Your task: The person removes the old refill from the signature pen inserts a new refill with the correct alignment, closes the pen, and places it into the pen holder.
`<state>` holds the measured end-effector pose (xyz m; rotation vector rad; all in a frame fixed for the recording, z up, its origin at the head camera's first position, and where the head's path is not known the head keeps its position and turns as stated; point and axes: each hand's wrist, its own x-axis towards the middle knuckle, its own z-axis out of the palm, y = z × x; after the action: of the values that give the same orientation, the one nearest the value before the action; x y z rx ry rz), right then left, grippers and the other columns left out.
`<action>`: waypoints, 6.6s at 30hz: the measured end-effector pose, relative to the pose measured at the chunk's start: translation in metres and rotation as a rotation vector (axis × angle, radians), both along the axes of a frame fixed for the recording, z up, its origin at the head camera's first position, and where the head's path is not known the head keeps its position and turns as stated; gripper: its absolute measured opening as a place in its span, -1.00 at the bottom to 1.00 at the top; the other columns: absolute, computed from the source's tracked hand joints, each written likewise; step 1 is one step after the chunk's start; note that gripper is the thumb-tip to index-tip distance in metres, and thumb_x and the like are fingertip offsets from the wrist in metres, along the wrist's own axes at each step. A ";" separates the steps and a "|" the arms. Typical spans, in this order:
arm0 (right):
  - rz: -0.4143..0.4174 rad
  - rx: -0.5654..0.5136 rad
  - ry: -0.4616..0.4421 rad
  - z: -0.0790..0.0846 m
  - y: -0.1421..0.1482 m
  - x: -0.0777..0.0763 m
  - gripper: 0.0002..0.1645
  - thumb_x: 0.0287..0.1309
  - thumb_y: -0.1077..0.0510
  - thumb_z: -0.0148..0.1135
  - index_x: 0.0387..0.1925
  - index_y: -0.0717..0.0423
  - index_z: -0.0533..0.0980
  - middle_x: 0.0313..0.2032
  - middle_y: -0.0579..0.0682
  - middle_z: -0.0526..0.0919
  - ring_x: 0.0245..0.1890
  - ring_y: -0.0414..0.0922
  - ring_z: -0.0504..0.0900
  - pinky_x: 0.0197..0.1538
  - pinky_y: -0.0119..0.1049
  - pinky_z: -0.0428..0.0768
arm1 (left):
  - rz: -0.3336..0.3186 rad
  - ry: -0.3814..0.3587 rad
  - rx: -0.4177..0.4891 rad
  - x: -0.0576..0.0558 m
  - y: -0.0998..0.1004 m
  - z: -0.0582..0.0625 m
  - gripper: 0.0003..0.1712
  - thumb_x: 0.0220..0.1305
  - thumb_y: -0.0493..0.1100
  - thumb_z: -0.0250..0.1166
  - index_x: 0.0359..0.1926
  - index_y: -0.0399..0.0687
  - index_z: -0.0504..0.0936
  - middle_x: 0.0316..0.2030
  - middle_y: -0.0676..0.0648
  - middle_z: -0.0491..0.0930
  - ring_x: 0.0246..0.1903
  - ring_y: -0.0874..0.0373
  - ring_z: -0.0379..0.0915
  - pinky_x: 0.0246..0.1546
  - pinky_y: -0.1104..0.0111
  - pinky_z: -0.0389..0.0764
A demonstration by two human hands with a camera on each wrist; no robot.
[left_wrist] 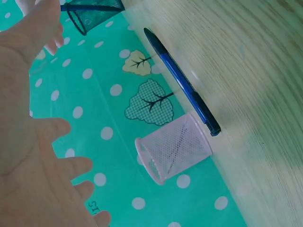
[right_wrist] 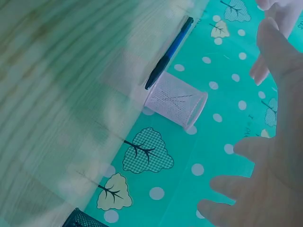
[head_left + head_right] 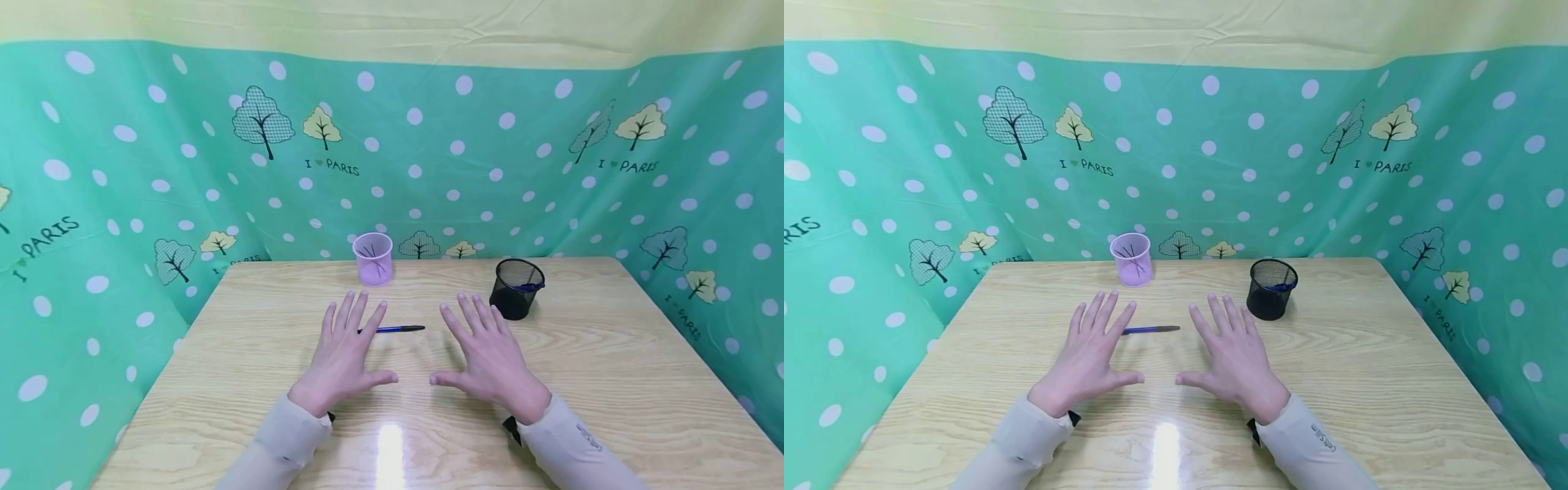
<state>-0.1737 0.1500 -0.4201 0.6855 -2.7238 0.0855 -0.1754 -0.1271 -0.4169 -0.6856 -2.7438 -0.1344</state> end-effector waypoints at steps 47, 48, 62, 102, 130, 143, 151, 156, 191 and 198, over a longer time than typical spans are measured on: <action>0.029 0.019 -0.182 -0.007 -0.032 -0.049 -0.13 0.05 -0.44 0.16 0.20 0.06 0.44 0.11 0.09 0.53 0.10 0.07 0.50 0.08 0.01 0.49 | -0.008 -0.208 0.123 -0.044 -0.002 -0.004 -0.30 0.10 0.07 0.40 0.19 -0.19 0.48 0.09 -0.20 0.51 0.10 -0.09 0.41 0.13 0.07 0.41; 0.028 0.020 -0.192 -0.007 -0.033 -0.050 -0.14 0.05 -0.44 0.16 0.20 0.06 0.45 0.11 0.09 0.53 0.09 0.06 0.50 0.08 0.00 0.49 | -0.008 -0.221 0.123 -0.046 -0.002 -0.005 -0.32 0.10 0.06 0.41 0.18 -0.19 0.49 0.08 -0.19 0.52 0.09 -0.09 0.42 0.12 0.08 0.42; 0.068 -0.015 -0.258 -0.009 -0.048 -0.059 -0.20 0.08 -0.35 0.21 0.18 0.10 0.46 -0.01 0.08 0.60 -0.07 0.02 0.58 -0.06 -0.06 0.56 | 0.021 -0.294 0.085 -0.056 0.001 -0.010 -0.45 0.09 -0.05 0.43 0.09 -0.19 0.56 -0.06 -0.15 0.57 -0.05 -0.02 0.48 -0.01 0.15 0.50; 0.034 0.095 -0.322 -0.014 -0.076 -0.083 -0.98 0.13 0.16 0.28 -0.39 0.00 0.62 -0.47 -0.10 0.48 -0.47 -0.15 0.46 -0.47 -0.24 0.46 | 0.027 -0.373 0.053 -0.075 0.007 -0.019 -0.91 0.10 -0.28 0.34 -0.47 -0.04 0.59 -0.46 0.04 0.46 -0.43 0.15 0.41 -0.39 0.25 0.50; 0.096 0.024 -0.248 -0.005 -0.072 -0.068 -0.90 0.11 0.20 0.31 -0.28 0.01 0.62 -0.42 -0.09 0.53 -0.43 -0.14 0.54 -0.50 -0.27 0.47 | -0.011 -0.322 0.087 -0.065 0.009 -0.013 -0.90 0.10 -0.35 0.29 -0.40 -0.06 0.62 -0.47 0.05 0.43 -0.43 0.15 0.37 -0.36 0.28 0.46; 0.140 -0.041 -0.220 0.004 -0.062 -0.060 -0.91 0.08 0.22 0.33 -0.37 -0.04 0.64 -0.49 -0.15 0.49 -0.47 -0.17 0.50 -0.49 -0.28 0.44 | -0.044 -0.238 0.105 -0.054 0.010 -0.004 -0.90 0.08 -0.31 0.36 -0.35 -0.06 0.64 -0.44 0.06 0.47 -0.38 0.14 0.41 -0.32 0.28 0.49; 0.148 -0.070 -0.192 0.007 -0.057 -0.056 -0.88 0.07 0.21 0.34 -0.31 -0.05 0.67 -0.47 -0.17 0.49 -0.45 -0.20 0.49 -0.47 -0.29 0.46 | -0.054 -0.194 0.137 -0.049 0.014 -0.001 -0.86 0.07 -0.31 0.37 -0.30 -0.06 0.67 -0.41 0.03 0.51 -0.35 0.11 0.45 -0.26 0.27 0.50; 0.147 -0.085 -0.191 0.004 -0.057 -0.052 -0.91 0.11 0.21 0.32 -0.33 -0.03 0.65 -0.47 -0.18 0.45 -0.44 -0.20 0.49 -0.46 -0.30 0.47 | -0.064 -0.165 0.152 -0.046 0.015 -0.003 -0.85 0.06 -0.31 0.36 -0.29 -0.05 0.68 -0.42 0.03 0.51 -0.36 0.11 0.44 -0.29 0.27 0.50; 0.142 -0.166 -0.053 -0.004 -0.053 -0.045 -0.87 0.10 0.21 0.33 -0.28 -0.02 0.65 -0.41 -0.19 0.52 -0.37 -0.23 0.52 -0.40 -0.32 0.53 | -0.076 -0.084 0.291 -0.044 0.012 -0.007 -0.84 0.02 -0.28 0.39 -0.31 -0.02 0.69 -0.45 0.08 0.47 -0.41 0.17 0.35 -0.34 0.32 0.40; 0.143 -0.155 -0.044 -0.003 -0.053 -0.044 -0.88 0.12 0.22 0.31 -0.27 -0.01 0.64 -0.40 -0.19 0.51 -0.36 -0.23 0.51 -0.39 -0.32 0.54 | -0.083 -0.098 0.290 -0.043 0.013 -0.007 -0.74 0.01 -0.22 0.46 -0.22 -0.03 0.66 -0.41 0.07 0.48 -0.37 0.16 0.36 -0.31 0.29 0.41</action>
<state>-0.2177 0.0971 -0.4228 0.8402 -2.6711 0.3454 -0.2182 -0.1137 -0.4238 -0.7270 -2.7078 -0.5861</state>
